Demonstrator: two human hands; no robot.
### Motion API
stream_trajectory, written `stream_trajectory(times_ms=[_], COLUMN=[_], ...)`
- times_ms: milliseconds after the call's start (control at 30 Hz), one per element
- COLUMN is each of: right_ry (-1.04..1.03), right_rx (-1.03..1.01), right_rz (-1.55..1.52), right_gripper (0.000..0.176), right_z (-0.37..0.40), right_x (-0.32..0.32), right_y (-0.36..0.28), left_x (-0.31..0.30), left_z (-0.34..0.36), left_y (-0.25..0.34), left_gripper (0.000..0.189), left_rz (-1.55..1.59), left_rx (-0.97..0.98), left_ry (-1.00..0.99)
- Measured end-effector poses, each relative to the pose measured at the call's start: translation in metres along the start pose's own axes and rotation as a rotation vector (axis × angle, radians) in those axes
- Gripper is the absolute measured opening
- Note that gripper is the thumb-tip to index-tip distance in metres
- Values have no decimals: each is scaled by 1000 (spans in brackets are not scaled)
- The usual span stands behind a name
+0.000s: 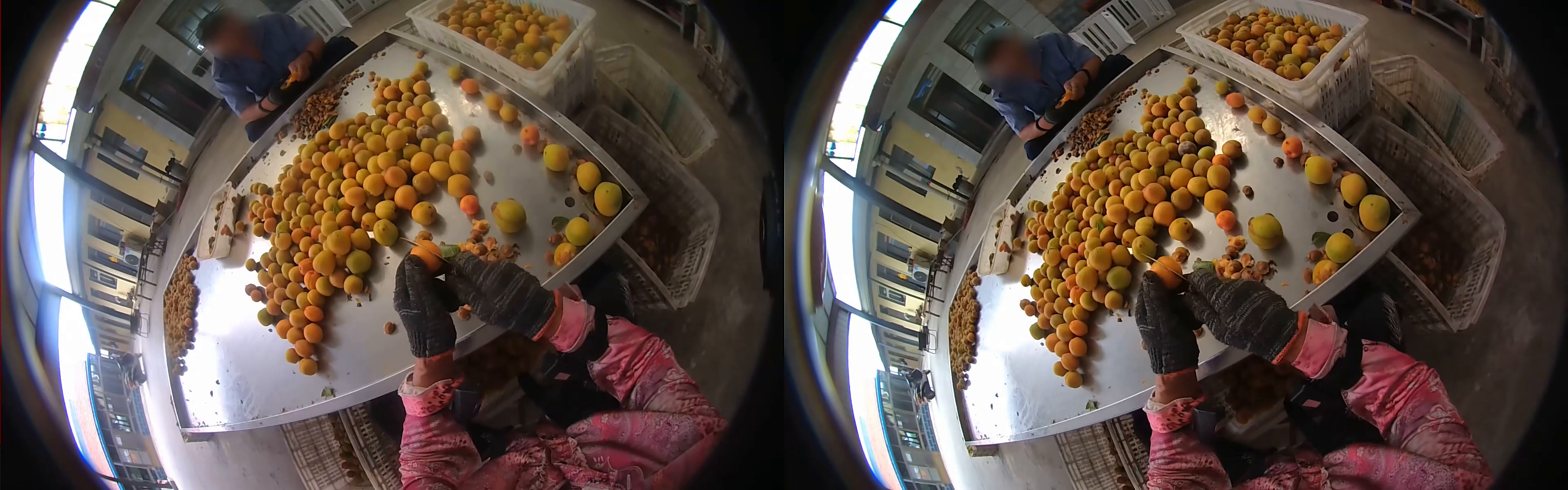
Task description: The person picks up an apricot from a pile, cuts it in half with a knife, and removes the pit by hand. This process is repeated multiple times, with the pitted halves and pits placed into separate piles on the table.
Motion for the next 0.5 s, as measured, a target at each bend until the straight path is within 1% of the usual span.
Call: stream_trajectory(times_ms=[33,67,100,133,167,233,267,333,367,433,467,500], right_ry=[-8,-11,-5,2,4,112,112,-113,-118,-124,-127,-174], right_rx=[-53,-51,95,238,238,44,45,890,890,959,953,953], right_rz=[192,195,78,-41,-41,-148,-148,-1478,-1476,-1535,-1539,-1386], right_gripper=[34,34,34,34,34,28,28,24,24,22,22,23], right_z=[2,2,2,1,2,0,1,-11,-10,-8,-11,-15], right_x=[-1,-2,-1,0,6,15,14,0,3,11,3,-12], right_y=[-1,-2,-3,-4,2,11,14,3,5,8,0,-11], left_x=[-2,-2,-1,6,10,11,10,4,2,-1,-3,-6], left_z=[-5,-7,-5,-1,1,0,0,2,3,6,6,1], left_y=[-8,-15,-20,-6,3,0,-1,1,2,4,5,0], left_gripper=[36,34,34,33,31,30,29,29,29,27,25,25], left_rz=[5,9,9,-68,-144,-133,-125,-107,-86,-33,17,15], left_rx=[-15,-33,-36,66,169,154,135,105,75,34,0,6], left_ry=[-26,-52,-52,-66,-81,-70,-53,-42,-32,-28,-32,-29])
Point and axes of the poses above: each hand's wrist, its own z-axis away from the middle knuckle, its own x-axis out of the palm, y = z × x, the point moved 1 cm from there along -z, towards the middle knuckle, and after that the axes turned 11 degrees about -z, right-handed, at the moved point
